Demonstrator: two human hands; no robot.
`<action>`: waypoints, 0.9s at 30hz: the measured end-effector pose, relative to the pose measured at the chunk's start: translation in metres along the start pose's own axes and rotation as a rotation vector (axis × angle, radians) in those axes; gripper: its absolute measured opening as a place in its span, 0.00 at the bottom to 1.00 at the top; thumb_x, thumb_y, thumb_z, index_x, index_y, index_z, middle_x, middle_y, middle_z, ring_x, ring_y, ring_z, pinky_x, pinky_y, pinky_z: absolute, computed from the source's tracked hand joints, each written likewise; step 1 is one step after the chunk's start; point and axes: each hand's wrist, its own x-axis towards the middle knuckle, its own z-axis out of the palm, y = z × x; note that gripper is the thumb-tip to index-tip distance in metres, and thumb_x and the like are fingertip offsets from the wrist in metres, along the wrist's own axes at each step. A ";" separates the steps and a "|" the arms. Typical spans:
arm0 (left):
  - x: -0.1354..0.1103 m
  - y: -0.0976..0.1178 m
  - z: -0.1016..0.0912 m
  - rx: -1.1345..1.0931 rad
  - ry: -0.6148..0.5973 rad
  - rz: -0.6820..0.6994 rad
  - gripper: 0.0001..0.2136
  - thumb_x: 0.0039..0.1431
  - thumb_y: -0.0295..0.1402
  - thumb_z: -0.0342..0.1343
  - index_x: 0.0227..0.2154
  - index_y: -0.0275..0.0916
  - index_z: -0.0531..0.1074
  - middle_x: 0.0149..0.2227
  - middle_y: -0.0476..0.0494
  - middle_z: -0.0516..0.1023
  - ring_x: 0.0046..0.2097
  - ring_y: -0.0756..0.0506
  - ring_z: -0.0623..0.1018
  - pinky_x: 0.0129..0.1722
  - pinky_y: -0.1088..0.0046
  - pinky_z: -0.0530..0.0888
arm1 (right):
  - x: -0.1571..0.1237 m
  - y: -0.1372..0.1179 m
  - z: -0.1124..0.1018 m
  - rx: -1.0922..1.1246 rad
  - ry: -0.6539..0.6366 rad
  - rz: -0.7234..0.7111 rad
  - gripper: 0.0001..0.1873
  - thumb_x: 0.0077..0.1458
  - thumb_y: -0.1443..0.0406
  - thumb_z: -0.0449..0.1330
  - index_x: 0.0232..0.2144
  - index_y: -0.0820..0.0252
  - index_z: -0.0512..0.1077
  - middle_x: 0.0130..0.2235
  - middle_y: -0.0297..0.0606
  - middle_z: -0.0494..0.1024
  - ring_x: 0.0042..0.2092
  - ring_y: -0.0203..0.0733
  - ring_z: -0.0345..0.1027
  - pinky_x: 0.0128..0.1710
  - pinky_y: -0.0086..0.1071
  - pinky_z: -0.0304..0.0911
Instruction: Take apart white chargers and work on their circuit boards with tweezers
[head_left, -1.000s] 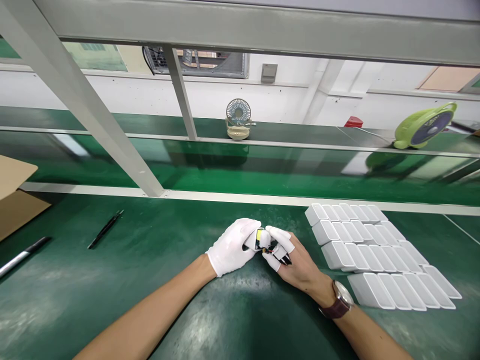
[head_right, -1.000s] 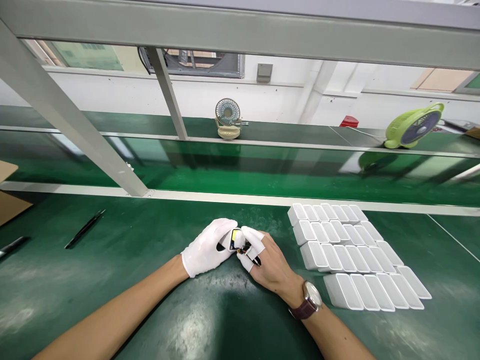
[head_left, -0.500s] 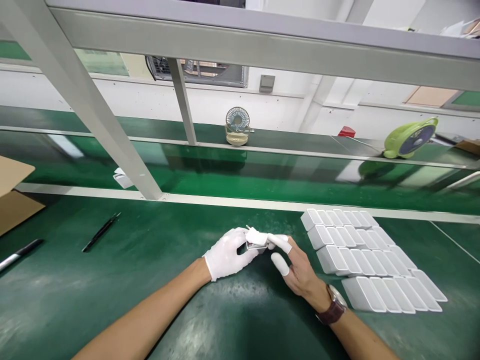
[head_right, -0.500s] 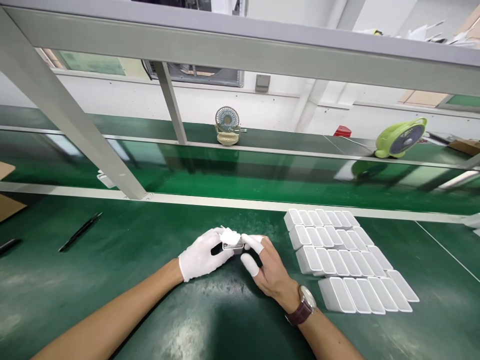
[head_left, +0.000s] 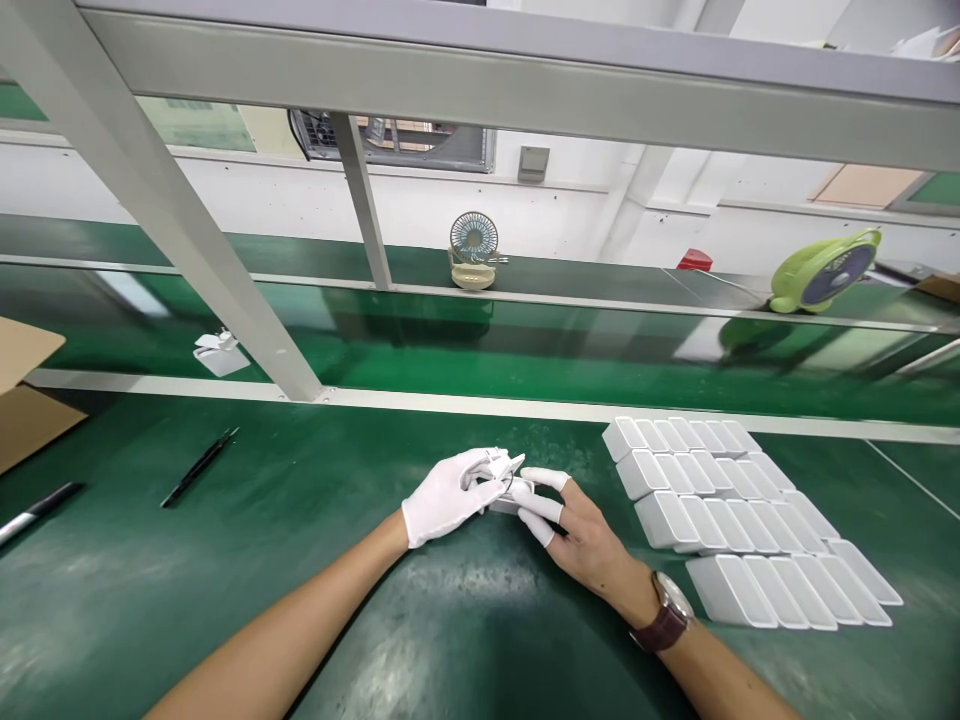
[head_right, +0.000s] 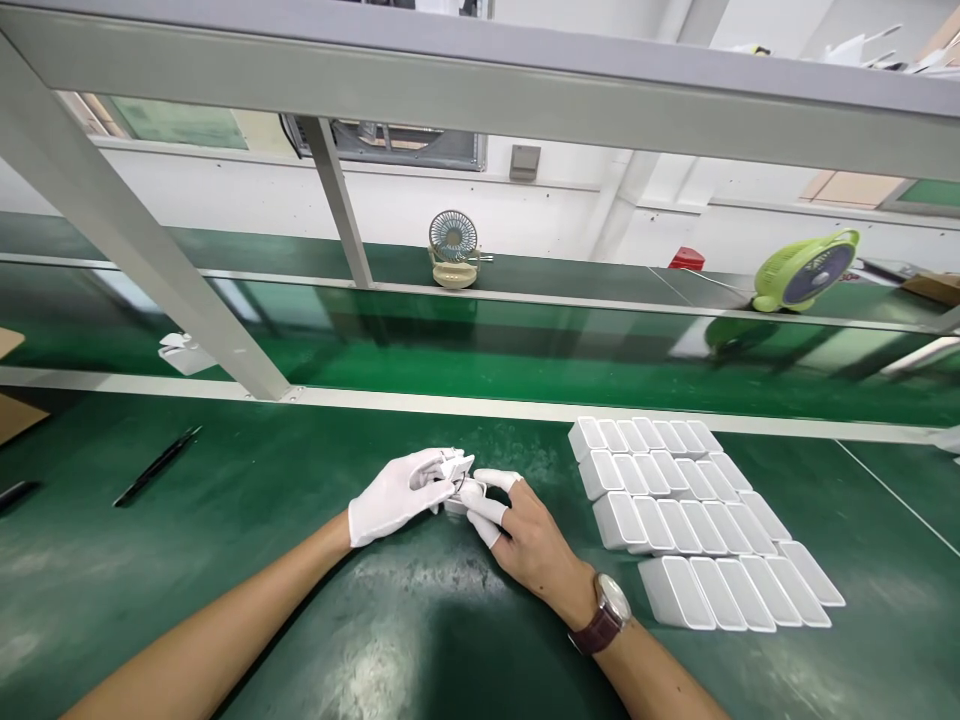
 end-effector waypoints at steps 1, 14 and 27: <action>0.001 0.001 -0.001 -0.023 -0.017 -0.018 0.28 0.59 0.46 0.61 0.58 0.36 0.68 0.50 0.36 0.79 0.48 0.39 0.80 0.38 0.66 0.78 | 0.001 0.000 0.000 0.015 0.000 -0.001 0.30 0.62 0.74 0.59 0.62 0.47 0.64 0.57 0.45 0.70 0.58 0.47 0.68 0.56 0.45 0.70; 0.004 0.001 -0.010 0.022 -0.074 0.099 0.26 0.59 0.47 0.62 0.55 0.36 0.73 0.54 0.32 0.77 0.51 0.37 0.79 0.47 0.61 0.77 | -0.001 0.002 0.008 -0.075 -0.107 -0.033 0.27 0.64 0.69 0.58 0.63 0.48 0.63 0.58 0.46 0.70 0.56 0.49 0.70 0.53 0.44 0.74; 0.005 -0.009 -0.015 -0.260 0.169 0.210 0.29 0.66 0.52 0.49 0.57 0.32 0.69 0.47 0.32 0.79 0.42 0.41 0.79 0.31 0.71 0.74 | 0.037 -0.020 -0.009 -0.100 0.191 -0.173 0.29 0.60 0.74 0.61 0.61 0.47 0.67 0.54 0.45 0.73 0.53 0.50 0.73 0.49 0.44 0.75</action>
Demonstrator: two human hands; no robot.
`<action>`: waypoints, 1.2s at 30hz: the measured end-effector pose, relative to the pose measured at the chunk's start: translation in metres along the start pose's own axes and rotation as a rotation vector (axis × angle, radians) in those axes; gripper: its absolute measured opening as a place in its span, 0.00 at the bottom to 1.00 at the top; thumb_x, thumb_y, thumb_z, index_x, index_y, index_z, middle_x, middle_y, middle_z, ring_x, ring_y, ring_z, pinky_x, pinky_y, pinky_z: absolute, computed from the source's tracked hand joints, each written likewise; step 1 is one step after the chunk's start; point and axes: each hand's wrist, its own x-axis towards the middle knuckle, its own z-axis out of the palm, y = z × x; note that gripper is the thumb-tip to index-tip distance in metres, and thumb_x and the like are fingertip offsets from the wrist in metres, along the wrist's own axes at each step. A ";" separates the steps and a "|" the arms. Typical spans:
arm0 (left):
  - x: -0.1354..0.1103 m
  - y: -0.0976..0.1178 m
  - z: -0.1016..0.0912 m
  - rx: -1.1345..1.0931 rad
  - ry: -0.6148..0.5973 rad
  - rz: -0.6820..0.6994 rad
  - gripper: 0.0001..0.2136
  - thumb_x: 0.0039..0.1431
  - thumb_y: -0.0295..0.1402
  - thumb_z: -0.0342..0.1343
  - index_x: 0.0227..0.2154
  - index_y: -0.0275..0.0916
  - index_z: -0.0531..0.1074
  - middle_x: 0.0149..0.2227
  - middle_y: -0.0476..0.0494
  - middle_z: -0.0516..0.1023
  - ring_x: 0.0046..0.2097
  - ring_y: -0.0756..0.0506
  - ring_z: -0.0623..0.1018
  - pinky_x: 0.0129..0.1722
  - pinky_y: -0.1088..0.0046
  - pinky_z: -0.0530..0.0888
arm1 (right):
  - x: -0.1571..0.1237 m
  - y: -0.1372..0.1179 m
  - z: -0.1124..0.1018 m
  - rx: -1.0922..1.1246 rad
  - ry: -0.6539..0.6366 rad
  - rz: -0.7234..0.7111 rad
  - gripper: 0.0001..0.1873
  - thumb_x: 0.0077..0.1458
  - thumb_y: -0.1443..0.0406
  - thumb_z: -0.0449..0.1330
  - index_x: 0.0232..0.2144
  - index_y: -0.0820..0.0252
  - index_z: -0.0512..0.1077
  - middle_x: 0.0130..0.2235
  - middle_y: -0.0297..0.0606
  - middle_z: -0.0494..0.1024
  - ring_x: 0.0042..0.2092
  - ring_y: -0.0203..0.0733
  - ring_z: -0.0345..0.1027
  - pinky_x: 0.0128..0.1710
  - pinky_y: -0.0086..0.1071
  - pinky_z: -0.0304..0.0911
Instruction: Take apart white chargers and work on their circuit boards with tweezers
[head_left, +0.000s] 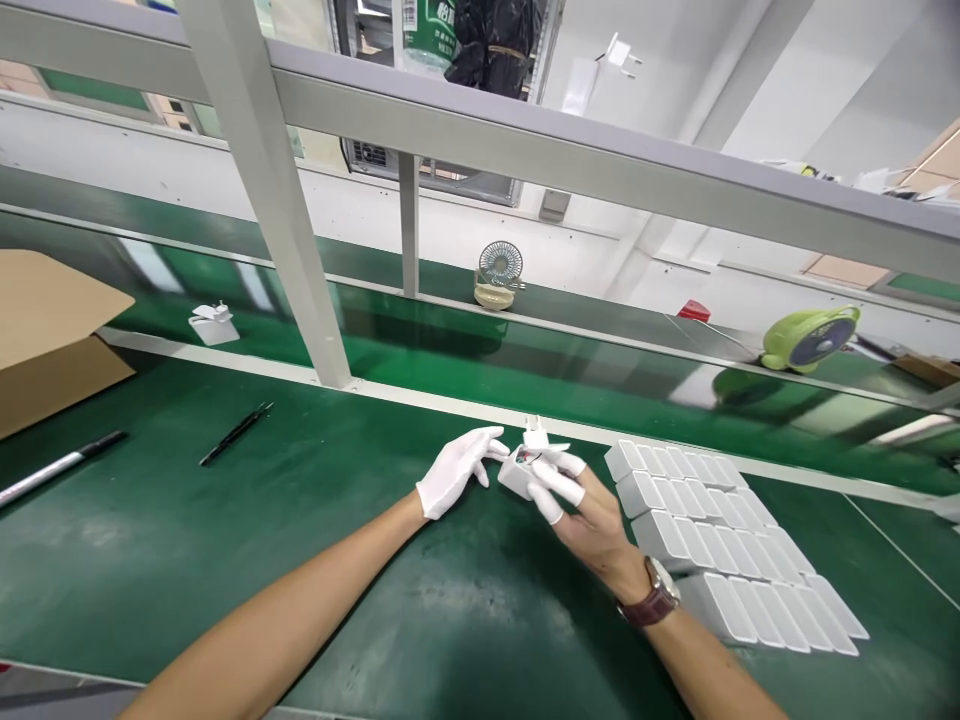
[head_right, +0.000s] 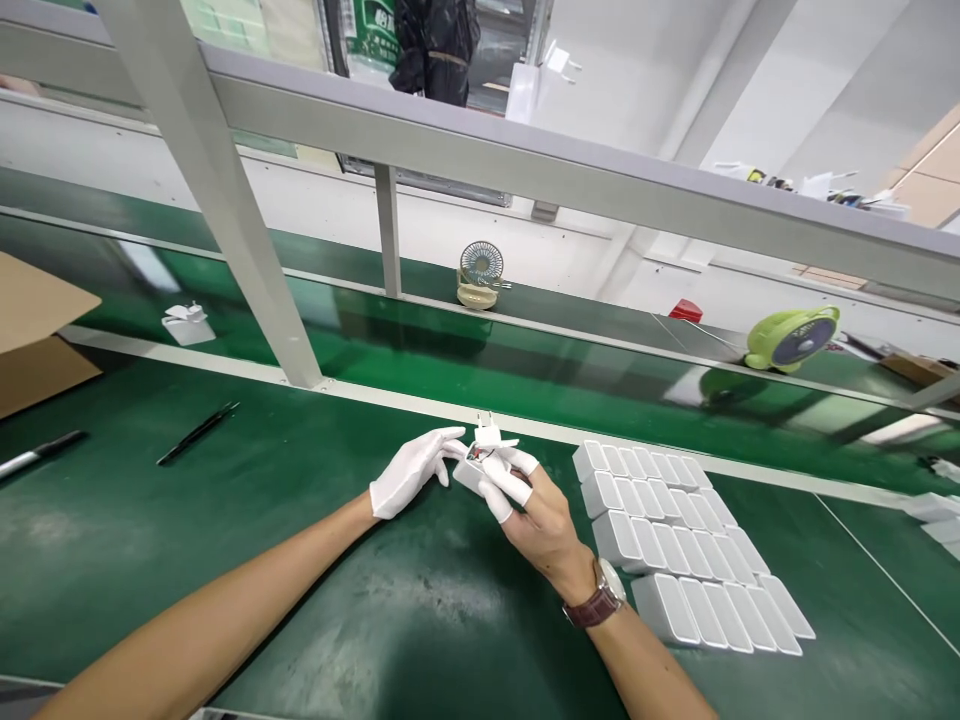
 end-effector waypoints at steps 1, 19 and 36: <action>-0.001 0.002 0.001 0.022 0.003 0.005 0.28 0.66 0.52 0.49 0.57 0.33 0.69 0.47 0.32 0.79 0.41 0.43 0.79 0.30 0.72 0.73 | -0.003 0.001 0.004 -0.010 -0.060 0.011 0.27 0.61 0.73 0.60 0.60 0.49 0.67 0.53 0.46 0.74 0.52 0.49 0.74 0.48 0.43 0.75; -0.007 0.008 0.010 0.231 -0.006 -0.062 0.15 0.63 0.45 0.57 0.42 0.37 0.74 0.41 0.43 0.78 0.41 0.44 0.77 0.37 0.70 0.75 | -0.030 0.012 0.021 -0.024 -0.124 0.173 0.26 0.63 0.63 0.62 0.62 0.53 0.63 0.55 0.46 0.75 0.56 0.49 0.72 0.54 0.45 0.73; -0.004 0.013 0.014 0.271 0.007 -0.112 0.17 0.65 0.45 0.54 0.47 0.37 0.73 0.44 0.40 0.80 0.43 0.43 0.79 0.40 0.68 0.75 | -0.033 0.017 0.033 0.229 -0.262 0.374 0.21 0.63 0.66 0.57 0.58 0.53 0.67 0.55 0.45 0.73 0.56 0.48 0.69 0.56 0.47 0.69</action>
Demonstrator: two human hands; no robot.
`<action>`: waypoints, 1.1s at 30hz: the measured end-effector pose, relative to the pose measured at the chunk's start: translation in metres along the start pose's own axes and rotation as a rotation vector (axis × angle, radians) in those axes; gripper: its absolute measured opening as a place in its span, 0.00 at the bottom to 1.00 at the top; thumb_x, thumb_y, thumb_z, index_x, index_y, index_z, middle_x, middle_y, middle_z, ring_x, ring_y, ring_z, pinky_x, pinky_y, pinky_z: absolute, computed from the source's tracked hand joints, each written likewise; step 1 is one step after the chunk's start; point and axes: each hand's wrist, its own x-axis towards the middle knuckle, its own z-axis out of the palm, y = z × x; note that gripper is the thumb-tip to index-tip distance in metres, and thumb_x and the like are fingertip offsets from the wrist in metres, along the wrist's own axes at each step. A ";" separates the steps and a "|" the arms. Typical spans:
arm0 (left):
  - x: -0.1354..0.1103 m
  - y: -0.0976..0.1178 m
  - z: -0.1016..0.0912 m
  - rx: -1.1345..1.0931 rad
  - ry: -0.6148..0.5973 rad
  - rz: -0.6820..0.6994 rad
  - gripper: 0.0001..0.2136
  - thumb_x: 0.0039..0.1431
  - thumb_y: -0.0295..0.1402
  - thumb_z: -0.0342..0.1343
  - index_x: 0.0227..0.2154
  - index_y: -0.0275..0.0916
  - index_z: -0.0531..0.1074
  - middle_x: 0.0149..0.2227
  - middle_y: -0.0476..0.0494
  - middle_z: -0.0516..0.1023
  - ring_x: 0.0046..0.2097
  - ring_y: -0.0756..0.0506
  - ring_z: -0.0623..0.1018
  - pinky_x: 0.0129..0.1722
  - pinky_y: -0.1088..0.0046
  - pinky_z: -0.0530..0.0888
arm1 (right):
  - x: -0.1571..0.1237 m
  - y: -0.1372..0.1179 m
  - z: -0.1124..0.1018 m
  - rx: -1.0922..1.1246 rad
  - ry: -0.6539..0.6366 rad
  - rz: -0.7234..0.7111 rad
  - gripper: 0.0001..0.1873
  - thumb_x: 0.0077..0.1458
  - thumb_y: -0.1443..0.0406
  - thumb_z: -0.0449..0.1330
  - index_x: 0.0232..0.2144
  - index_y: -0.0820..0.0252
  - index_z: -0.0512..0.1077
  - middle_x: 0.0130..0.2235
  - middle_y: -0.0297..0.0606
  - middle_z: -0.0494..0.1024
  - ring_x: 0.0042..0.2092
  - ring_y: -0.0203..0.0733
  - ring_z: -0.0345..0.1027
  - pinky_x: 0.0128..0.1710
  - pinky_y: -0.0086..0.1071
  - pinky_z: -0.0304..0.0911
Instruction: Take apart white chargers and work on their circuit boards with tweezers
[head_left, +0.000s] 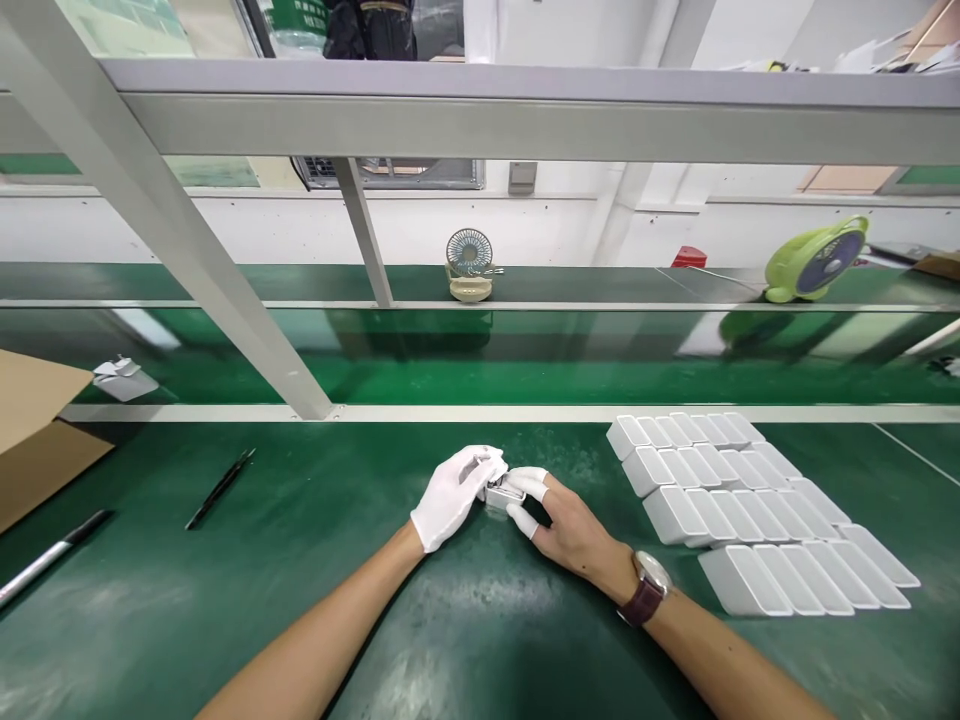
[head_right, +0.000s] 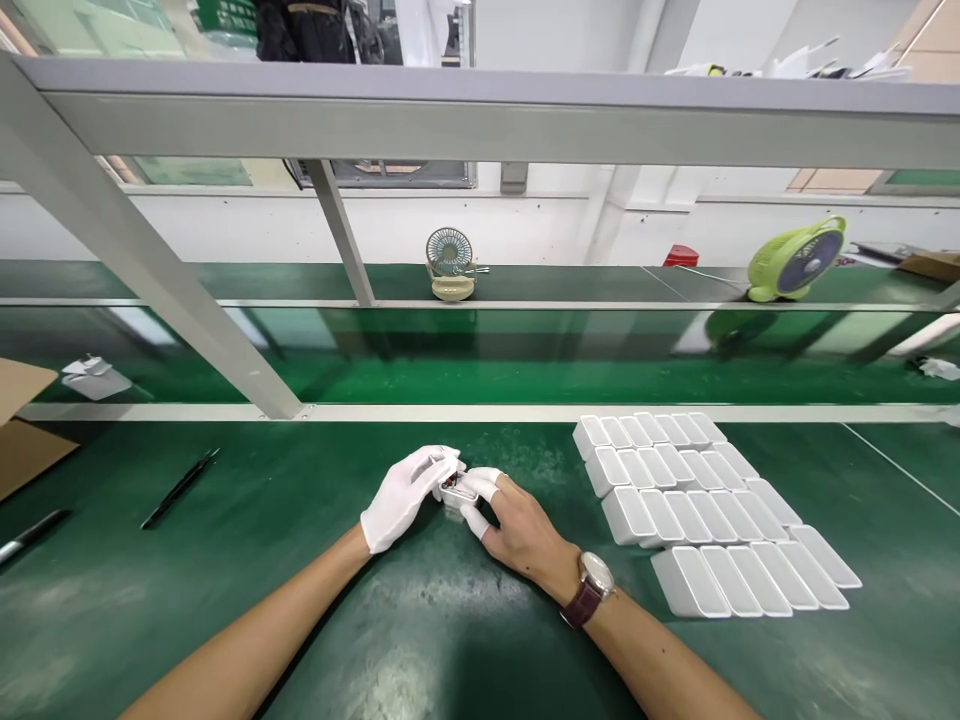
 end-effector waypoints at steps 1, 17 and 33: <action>0.001 -0.001 0.000 0.009 0.014 0.018 0.18 0.65 0.45 0.53 0.49 0.37 0.72 0.46 0.39 0.80 0.46 0.42 0.78 0.43 0.66 0.75 | 0.001 0.001 0.001 0.116 0.037 0.073 0.20 0.62 0.65 0.58 0.57 0.53 0.68 0.55 0.45 0.73 0.54 0.48 0.71 0.55 0.47 0.70; -0.016 -0.003 0.021 0.534 0.015 0.399 0.34 0.52 0.30 0.66 0.62 0.49 0.62 0.47 0.45 0.75 0.44 0.45 0.75 0.46 0.64 0.75 | 0.006 -0.001 -0.003 1.094 0.094 0.636 0.16 0.60 0.54 0.61 0.43 0.59 0.74 0.39 0.39 0.80 0.34 0.43 0.75 0.33 0.38 0.73; -0.014 -0.017 0.017 0.617 0.064 0.528 0.34 0.54 0.38 0.68 0.61 0.42 0.61 0.44 0.43 0.75 0.43 0.42 0.76 0.45 0.61 0.76 | 0.005 -0.003 -0.004 1.024 -0.006 0.636 0.17 0.61 0.56 0.60 0.49 0.58 0.73 0.45 0.42 0.81 0.39 0.46 0.77 0.36 0.40 0.75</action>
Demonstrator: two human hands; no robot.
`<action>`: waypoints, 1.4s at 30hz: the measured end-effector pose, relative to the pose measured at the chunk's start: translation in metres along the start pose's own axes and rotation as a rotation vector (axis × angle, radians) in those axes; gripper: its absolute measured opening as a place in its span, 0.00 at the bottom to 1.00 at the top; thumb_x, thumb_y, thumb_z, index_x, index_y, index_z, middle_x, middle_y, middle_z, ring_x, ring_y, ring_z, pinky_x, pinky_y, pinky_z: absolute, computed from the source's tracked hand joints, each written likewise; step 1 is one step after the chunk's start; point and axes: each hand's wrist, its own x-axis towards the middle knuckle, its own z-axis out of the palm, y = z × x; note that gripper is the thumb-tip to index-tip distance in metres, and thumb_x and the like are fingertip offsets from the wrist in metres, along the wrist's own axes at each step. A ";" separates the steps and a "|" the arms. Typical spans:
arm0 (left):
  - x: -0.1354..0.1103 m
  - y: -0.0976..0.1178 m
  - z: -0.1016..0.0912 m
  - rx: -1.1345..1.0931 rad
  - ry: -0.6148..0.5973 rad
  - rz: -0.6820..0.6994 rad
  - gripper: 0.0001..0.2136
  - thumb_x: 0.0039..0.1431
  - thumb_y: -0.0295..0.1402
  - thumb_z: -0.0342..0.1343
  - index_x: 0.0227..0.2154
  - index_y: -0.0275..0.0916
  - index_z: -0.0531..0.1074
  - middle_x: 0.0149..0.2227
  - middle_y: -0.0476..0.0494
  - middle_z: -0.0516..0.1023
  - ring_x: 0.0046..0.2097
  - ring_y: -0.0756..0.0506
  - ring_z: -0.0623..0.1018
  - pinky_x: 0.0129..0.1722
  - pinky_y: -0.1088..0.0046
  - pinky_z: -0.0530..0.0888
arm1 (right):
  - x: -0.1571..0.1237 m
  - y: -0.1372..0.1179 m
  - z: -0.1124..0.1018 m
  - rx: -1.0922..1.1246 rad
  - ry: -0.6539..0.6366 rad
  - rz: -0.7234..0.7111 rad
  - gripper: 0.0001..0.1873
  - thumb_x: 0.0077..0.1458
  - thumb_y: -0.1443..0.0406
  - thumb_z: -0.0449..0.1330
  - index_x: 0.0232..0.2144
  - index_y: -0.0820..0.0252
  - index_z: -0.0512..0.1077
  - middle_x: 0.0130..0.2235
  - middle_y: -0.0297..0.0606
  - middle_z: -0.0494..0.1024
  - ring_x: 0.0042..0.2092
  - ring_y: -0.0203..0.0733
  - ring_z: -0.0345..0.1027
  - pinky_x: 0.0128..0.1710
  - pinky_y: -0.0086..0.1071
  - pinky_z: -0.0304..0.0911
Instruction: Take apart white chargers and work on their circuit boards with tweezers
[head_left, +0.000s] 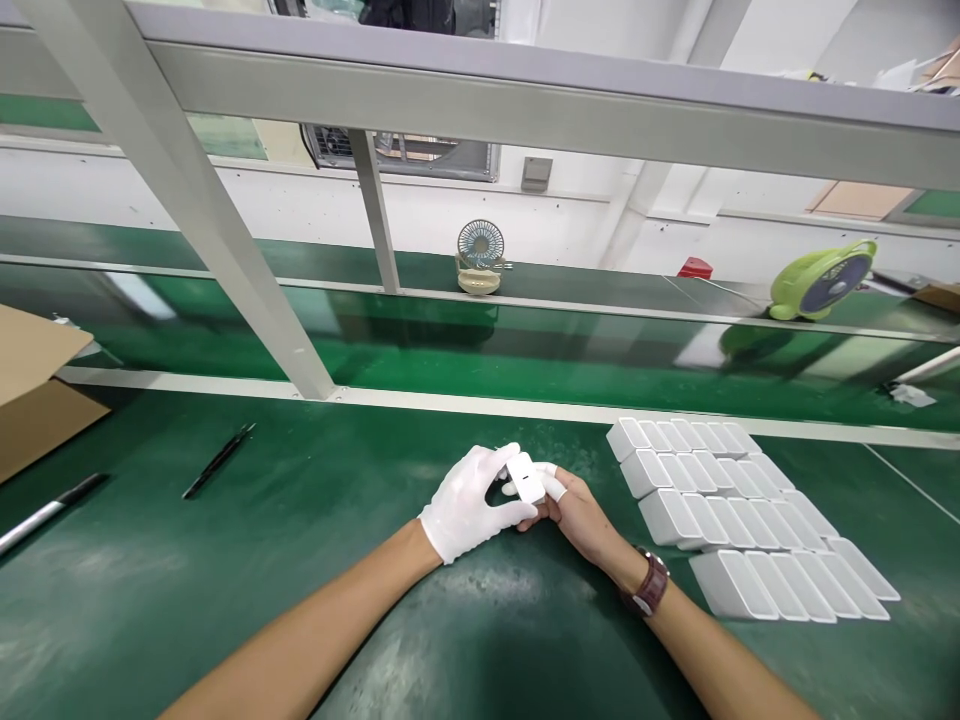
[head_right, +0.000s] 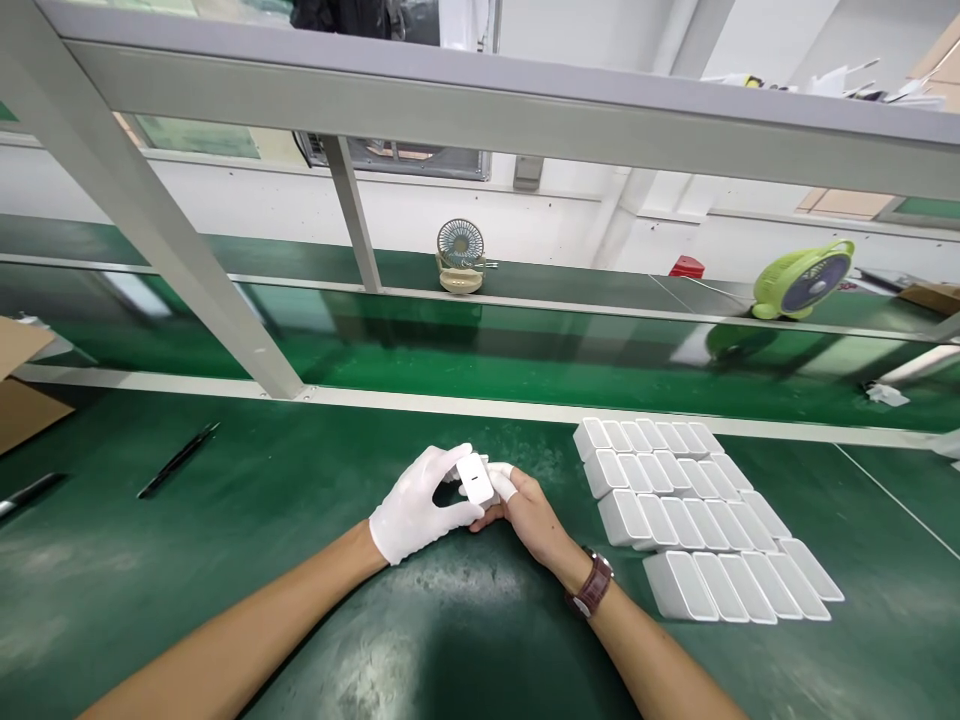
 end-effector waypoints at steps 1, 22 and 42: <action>0.000 0.000 0.000 0.003 0.006 -0.005 0.33 0.53 0.38 0.68 0.61 0.42 0.62 0.43 0.43 0.75 0.43 0.42 0.76 0.44 0.62 0.76 | 0.000 0.001 -0.001 -0.013 -0.004 -0.002 0.17 0.62 0.55 0.60 0.49 0.58 0.73 0.45 0.42 0.81 0.39 0.46 0.77 0.36 0.40 0.75; 0.001 0.003 -0.002 -0.028 -0.062 -0.114 0.32 0.58 0.35 0.63 0.64 0.47 0.59 0.53 0.41 0.73 0.53 0.41 0.74 0.55 0.56 0.73 | 0.002 0.002 -0.006 -0.172 0.165 -0.248 0.20 0.60 0.54 0.63 0.51 0.55 0.71 0.48 0.42 0.78 0.47 0.48 0.75 0.49 0.45 0.73; 0.014 -0.004 -0.006 -0.072 -0.092 -0.235 0.10 0.56 0.39 0.64 0.37 0.40 0.73 0.38 0.47 0.74 0.38 0.46 0.73 0.37 0.68 0.72 | -0.002 -0.005 -0.006 -0.888 0.043 -0.757 0.17 0.64 0.66 0.58 0.54 0.47 0.74 0.50 0.43 0.73 0.53 0.46 0.71 0.53 0.42 0.70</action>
